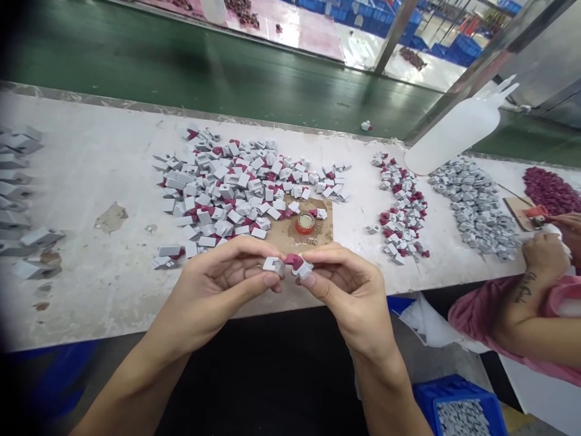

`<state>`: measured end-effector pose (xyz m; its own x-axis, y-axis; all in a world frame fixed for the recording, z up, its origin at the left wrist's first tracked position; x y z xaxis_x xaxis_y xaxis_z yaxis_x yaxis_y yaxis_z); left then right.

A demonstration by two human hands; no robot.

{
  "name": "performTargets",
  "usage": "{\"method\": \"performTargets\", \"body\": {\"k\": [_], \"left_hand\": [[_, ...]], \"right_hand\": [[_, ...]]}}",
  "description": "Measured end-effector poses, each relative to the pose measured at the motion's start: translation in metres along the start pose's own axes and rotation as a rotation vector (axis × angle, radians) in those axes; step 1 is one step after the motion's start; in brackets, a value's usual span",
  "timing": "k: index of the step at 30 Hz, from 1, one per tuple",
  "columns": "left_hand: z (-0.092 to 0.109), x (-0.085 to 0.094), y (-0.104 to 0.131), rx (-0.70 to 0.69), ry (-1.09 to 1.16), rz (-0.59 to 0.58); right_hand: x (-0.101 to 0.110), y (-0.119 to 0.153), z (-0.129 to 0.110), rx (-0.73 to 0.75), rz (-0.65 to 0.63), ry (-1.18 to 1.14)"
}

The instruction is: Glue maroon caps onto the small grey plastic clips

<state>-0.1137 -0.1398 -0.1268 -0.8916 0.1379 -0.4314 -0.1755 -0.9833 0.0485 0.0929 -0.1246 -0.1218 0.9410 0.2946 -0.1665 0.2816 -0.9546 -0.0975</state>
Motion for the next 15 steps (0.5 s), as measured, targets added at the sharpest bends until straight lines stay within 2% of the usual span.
{"method": "performTargets", "body": {"k": [15], "left_hand": [[-0.0025,0.0014,-0.0026,-0.048,-0.082,-0.010]], "right_hand": [[-0.0049,-0.0030,-0.0033,0.029,-0.018,0.148]]}}
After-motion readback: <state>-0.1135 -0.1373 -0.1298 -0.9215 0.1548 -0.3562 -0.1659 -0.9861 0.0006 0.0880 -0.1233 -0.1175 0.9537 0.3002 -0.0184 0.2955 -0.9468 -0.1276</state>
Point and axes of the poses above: each hand's wrist, its own y-axis away from the middle knuckle, its own x-axis out of the back of the hand, z = x × y, the point moved 3 cm from there along -y, towards the middle knuckle, and after that the axes turned 3 degrees about -z, right-handed, at the moved point
